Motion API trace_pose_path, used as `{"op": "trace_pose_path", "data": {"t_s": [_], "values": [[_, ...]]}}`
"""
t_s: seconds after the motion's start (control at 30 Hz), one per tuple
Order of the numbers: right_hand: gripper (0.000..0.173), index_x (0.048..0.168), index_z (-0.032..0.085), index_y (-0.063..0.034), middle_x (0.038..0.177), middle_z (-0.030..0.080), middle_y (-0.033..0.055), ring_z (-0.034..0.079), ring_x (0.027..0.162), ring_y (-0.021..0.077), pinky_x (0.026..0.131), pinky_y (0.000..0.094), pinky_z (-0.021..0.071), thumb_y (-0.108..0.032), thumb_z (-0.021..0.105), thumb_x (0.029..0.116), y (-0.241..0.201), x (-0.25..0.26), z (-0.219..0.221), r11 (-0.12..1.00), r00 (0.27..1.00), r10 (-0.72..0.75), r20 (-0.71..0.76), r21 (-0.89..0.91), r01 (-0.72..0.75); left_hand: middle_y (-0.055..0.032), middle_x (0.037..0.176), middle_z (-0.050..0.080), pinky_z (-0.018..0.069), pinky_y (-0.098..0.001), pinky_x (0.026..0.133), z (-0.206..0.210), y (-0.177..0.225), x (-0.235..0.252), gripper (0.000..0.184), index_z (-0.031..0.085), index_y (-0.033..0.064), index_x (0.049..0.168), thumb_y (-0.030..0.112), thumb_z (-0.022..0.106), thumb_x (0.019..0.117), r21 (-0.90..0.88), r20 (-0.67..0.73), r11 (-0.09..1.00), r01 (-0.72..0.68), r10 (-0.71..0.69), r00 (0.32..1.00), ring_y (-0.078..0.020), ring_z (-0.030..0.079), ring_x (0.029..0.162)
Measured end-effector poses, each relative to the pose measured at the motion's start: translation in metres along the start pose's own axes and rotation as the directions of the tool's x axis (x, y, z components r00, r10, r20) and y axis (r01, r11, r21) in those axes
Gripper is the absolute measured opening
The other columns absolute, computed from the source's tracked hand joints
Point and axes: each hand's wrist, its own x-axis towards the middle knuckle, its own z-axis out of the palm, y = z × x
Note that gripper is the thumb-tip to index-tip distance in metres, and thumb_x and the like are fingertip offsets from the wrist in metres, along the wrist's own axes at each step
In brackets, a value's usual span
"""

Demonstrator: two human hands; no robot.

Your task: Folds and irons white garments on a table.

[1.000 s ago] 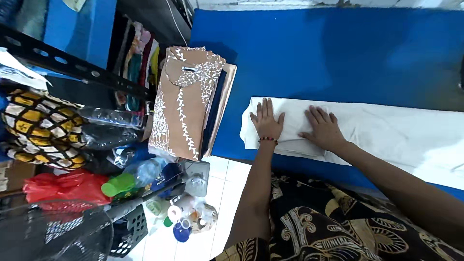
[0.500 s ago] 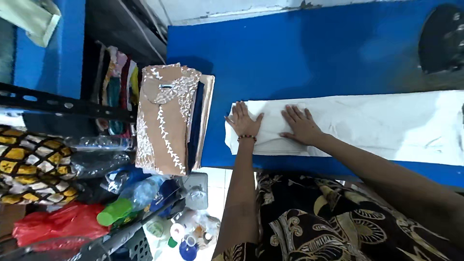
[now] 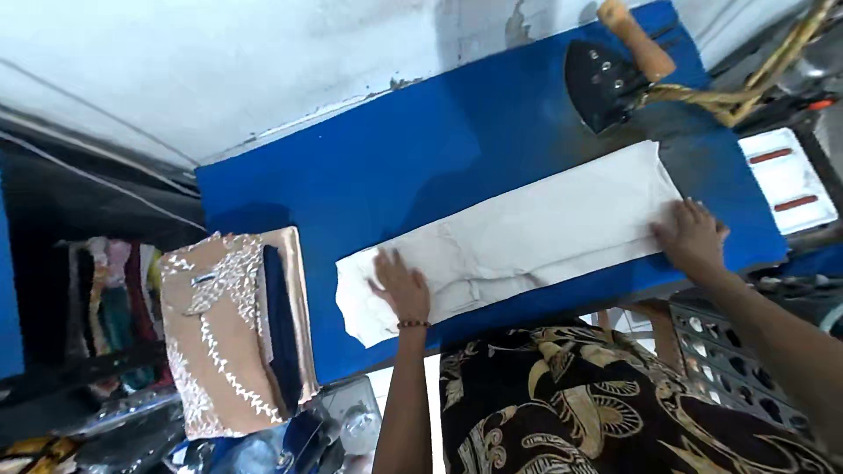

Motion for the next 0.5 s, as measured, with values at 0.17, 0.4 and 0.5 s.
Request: {"op": "trace_pose_path", "data": {"t_s": [0.17,0.4,0.5], "values": [[0.034,0.126,0.069,0.002,0.139,0.06,0.0288,0.053,0.131,0.053,0.107,0.0739,0.0336,-0.011,0.072,0.0954,0.009,0.01,-0.004,0.859,0.859,-0.511,0.009,0.003,0.511,-0.016,0.149,0.056,0.0299,-0.0682,0.115,0.037,0.088,0.003,0.04,0.069,0.0047,0.131,0.026,0.065,0.0978,-0.184,0.146,0.65,-0.737,0.76,0.634,-0.0368,0.05,0.141],[0.01,0.1,0.075,0.0047,0.117,0.069,0.0279,0.062,0.114,0.0528,0.099,0.0727,0.0407,0.002,0.069,0.0925,0.006,0.009,-0.026,0.812,0.812,-0.582,-0.034,0.032,0.583,-0.0165,0.123,0.072,0.0453,-0.0623,0.104,0.041,0.101,-0.008,0.024,0.075,0.0005,0.1,0.022,0.064,0.0966,-0.247,0.102,0.616,-0.748,0.785,0.612,-0.0369,0.067,0.119],[0.026,0.11,0.073,0.0074,0.131,0.062,0.0314,0.054,0.125,0.0547,0.105,0.074,0.0346,-0.012,0.075,0.0926,0.014,0.006,-0.023,0.924,0.938,-0.346,0.03,0.185,0.335,-0.0188,0.11,0.075,0.0466,-0.0601,0.101,0.035,0.128,0.009,0.042,0.076,-0.0008,0.099,0.039,0.061,0.0989,-0.26,0.143,0.675,-0.69,0.734,0.664,-0.038,0.07,0.111]]}}
